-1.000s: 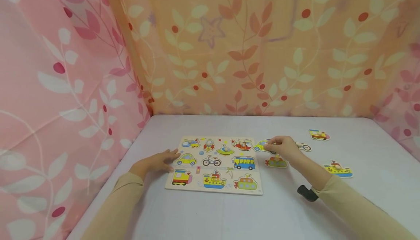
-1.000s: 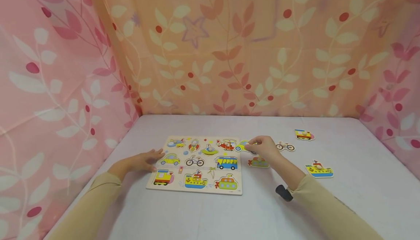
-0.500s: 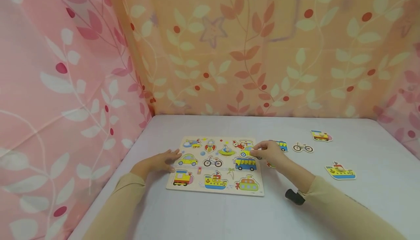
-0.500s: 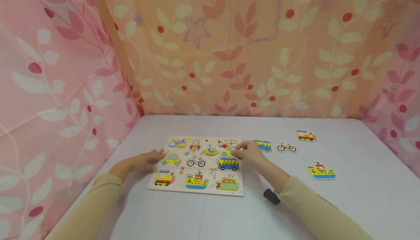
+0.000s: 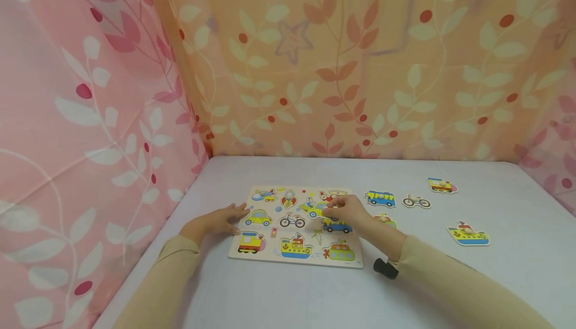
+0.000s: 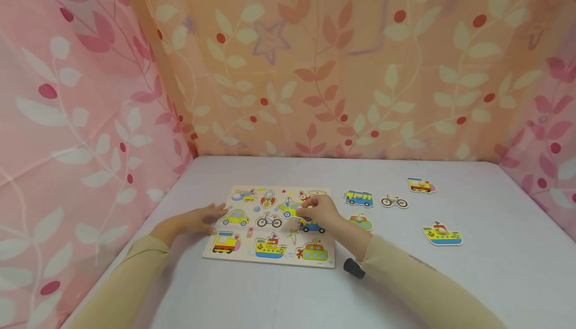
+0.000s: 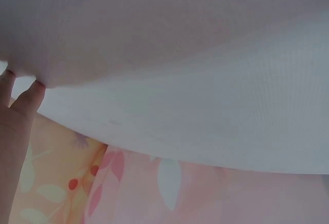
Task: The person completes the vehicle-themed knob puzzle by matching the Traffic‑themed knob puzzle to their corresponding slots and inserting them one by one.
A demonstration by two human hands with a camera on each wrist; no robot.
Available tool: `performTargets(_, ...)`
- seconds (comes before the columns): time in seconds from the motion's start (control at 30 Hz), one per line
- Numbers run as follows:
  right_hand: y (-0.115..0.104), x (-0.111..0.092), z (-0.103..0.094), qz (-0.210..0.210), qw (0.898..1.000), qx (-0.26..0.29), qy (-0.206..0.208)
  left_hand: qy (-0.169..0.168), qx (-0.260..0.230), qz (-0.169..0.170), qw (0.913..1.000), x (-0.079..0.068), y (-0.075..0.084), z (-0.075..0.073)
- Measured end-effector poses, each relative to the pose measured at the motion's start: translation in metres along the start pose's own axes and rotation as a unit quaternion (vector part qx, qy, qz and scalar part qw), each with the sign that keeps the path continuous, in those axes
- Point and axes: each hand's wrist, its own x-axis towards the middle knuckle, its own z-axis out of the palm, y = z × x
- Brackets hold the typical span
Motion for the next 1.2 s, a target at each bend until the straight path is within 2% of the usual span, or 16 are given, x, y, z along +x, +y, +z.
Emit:
performTargets(0.27, -0.010, 0.002, 0.020, -0.015, 1.000, 0.014, -0.004, -0.004, -0.007, -0.011, 0.9999, 0.001, -0.001, -0.001)
performTargets(0.5, -0.019, 0.002, 0.036, -0.010, 1.000, 0.022, -0.010, -0.002, 0.009, 0.013, 0.9999, 0.000, 0.000, -0.004)
performTargets(0.63, -0.022, 0.003, 0.047, -0.010, 1.000, 0.023, -0.017, -0.004, 0.011, 0.013, 0.9998, 0.001, -0.001, -0.003)
performTargets(0.83, -0.027, 0.008, 0.062, -0.001, 0.999, 0.028, -0.029, -0.005, 0.006, 0.007, 0.9999, 0.000, -0.002, -0.002)
performTargets(1.1, -0.037, 0.014, 0.084, 0.010, 0.998, 0.018, -0.051, -0.002, 0.009, 0.018, 0.9998, -0.002, -0.002, -0.004)
performTargets(1.2, -0.041, 0.016, 0.092, 0.025, 0.997, 0.043, -0.057, 0.001, 0.014, 0.030, 0.9995, -0.004, -0.002, -0.003)
